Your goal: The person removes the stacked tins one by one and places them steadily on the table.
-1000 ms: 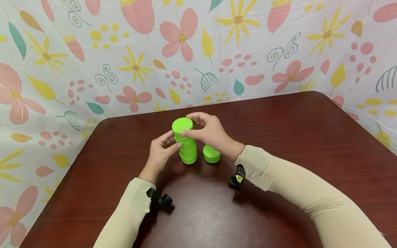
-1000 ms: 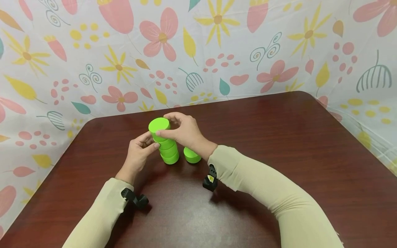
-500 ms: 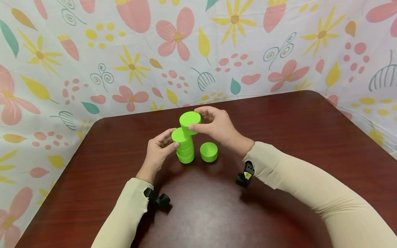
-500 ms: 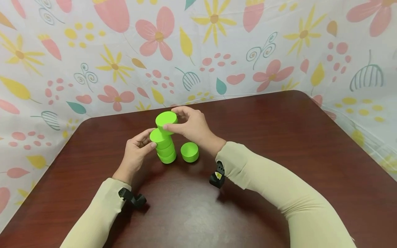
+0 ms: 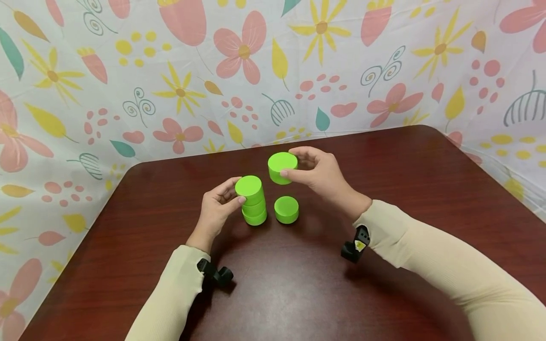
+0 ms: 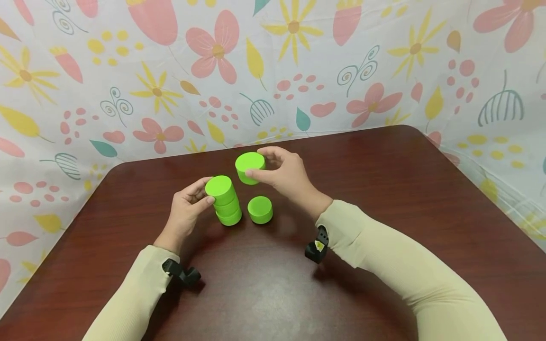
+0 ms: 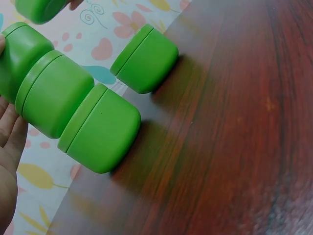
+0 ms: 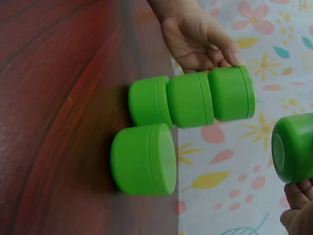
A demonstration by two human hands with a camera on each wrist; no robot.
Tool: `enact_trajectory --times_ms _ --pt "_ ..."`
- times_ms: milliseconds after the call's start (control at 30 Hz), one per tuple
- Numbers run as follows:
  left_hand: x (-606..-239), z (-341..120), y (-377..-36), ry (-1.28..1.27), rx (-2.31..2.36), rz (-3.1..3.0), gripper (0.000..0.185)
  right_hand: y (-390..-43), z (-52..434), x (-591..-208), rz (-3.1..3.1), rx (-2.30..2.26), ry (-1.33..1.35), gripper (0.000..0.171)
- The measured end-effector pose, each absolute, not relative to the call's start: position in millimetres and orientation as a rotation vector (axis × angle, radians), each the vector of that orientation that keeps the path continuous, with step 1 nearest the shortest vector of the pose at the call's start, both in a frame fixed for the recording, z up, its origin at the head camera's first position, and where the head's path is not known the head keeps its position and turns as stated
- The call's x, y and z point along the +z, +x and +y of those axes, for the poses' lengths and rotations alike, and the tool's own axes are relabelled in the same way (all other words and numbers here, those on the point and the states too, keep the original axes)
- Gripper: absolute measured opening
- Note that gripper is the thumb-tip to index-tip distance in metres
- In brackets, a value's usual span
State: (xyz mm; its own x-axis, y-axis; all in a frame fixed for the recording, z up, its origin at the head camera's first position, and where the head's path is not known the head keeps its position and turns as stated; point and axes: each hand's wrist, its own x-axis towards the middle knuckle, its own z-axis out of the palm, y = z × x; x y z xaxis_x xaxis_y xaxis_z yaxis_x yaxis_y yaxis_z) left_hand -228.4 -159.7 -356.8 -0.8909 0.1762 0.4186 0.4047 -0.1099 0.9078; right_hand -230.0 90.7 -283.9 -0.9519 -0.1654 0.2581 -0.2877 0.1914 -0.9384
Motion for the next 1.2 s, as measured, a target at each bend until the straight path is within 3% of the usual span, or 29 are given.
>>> enact_trajectory --times_ms 1200 --pt "-354 -162 -228 -0.665 -2.119 -1.996 0.044 -215 133 -346 -2.344 1.926 0.231 0.051"
